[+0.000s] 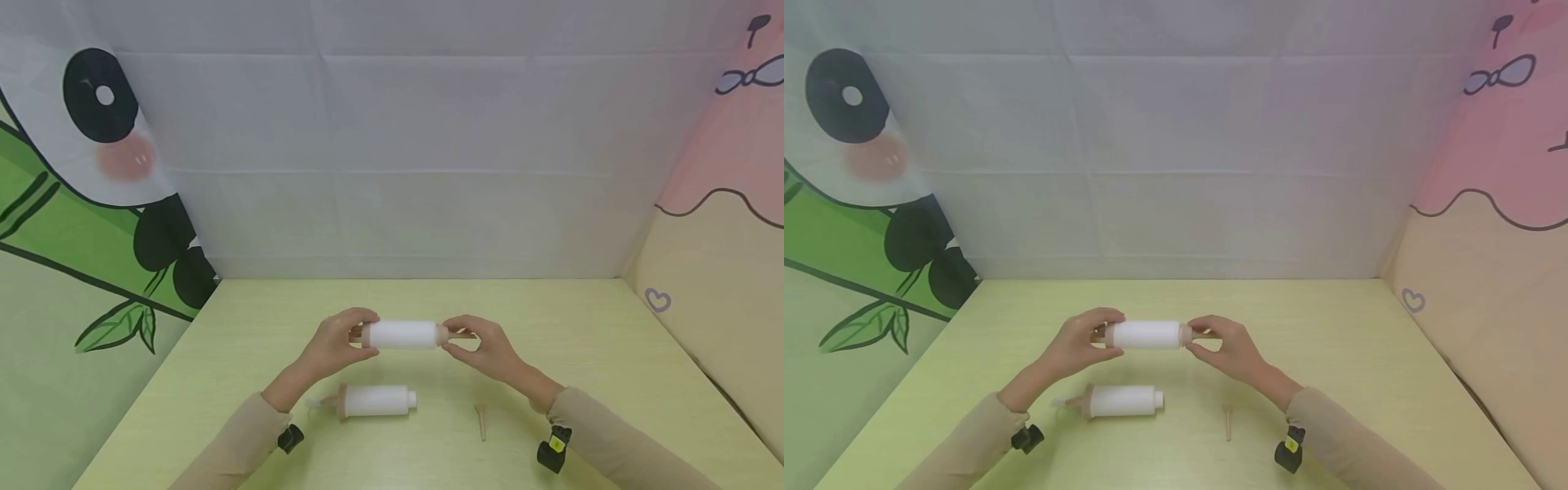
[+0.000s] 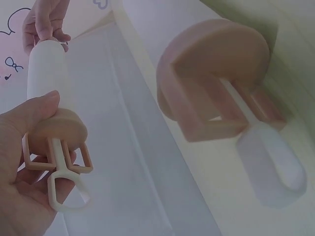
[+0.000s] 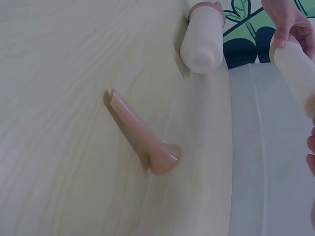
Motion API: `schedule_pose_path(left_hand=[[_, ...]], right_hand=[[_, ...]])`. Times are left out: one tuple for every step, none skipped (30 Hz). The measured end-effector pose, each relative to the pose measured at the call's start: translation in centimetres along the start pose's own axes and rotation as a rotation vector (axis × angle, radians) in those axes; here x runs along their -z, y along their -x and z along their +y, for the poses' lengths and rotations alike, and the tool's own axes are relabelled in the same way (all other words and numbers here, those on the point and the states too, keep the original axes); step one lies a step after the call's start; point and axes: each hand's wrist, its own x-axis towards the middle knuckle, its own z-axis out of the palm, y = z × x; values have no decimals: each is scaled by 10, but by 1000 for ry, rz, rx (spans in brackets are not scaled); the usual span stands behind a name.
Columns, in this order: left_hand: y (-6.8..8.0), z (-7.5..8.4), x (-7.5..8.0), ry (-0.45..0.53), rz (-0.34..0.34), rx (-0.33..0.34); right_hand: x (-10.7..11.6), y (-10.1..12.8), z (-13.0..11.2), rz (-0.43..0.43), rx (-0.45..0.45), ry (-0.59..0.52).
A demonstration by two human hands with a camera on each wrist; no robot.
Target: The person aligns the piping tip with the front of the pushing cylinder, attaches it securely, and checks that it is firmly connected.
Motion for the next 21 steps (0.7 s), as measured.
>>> schedule_pose_path(left_hand=[[0, 0, 0, 2, 0, -2], [0, 0, 0, -1, 1, -7], [0, 0, 0, -3, 2, -10], [0, 1, -1, -4, 2, -13], [0, 1, -1, -7, 2, -16], [0, 1, 0, -7, 0, -17], [-1, 1, 0, -9, 0, -15], [-1, 1, 0, -11, -1, -11], [-1, 1, 0, -11, -1, -8], [-1, 1, 0, -13, -1, -5], [-1, 2, 1, -13, -1, -2], [0, 1, 1, -12, -1, -2], [0, 1, 0, -13, 0, -3], [0, 1, 0, -13, 0, -4], [0, 1, 0, -13, -1, -3], [0, 0, 0, -12, 0, -4], [0, 0, 0, -10, 1, -6], [0, 0, 0, -9, 4, -10], [0, -1, -1, -5, 4, -11], [1, -1, -1, -1, 5, -11], [1, -1, -1, 7, 6, -13]], right_hand=[[1, -2, -4, 2, -13, -4], [3, -4, -9, 4, -23, -11], [4, -5, -13, 6, -31, -17], [5, -7, -17, 9, -37, -20], [6, -8, -21, 12, -41, -21], [7, -9, -22, 15, -48, -22], [7, -9, -24, 17, -50, -20], [7, -10, -25, 19, -50, -17], [7, -10, -26, 19, -49, -16], [7, -10, -26, 20, -47, -14], [7, -10, -26, 21, -47, -13], [7, -10, -26, 21, -49, -13], [6, -10, -25, 20, -52, -13], [6, -9, -25, 19, -56, -15], [5, -7, -20, 17, -64, -14], [3, -5, -15, 13, -75, -11], [2, -3, -10, 10, -83, -6], [1, 0, -6, 6, -93, -4], [0, 2, -1, 4, -98, 2], [-1, 4, 3, 3, -99, 7], [-2, 5, 8, 2, -95, 6]])
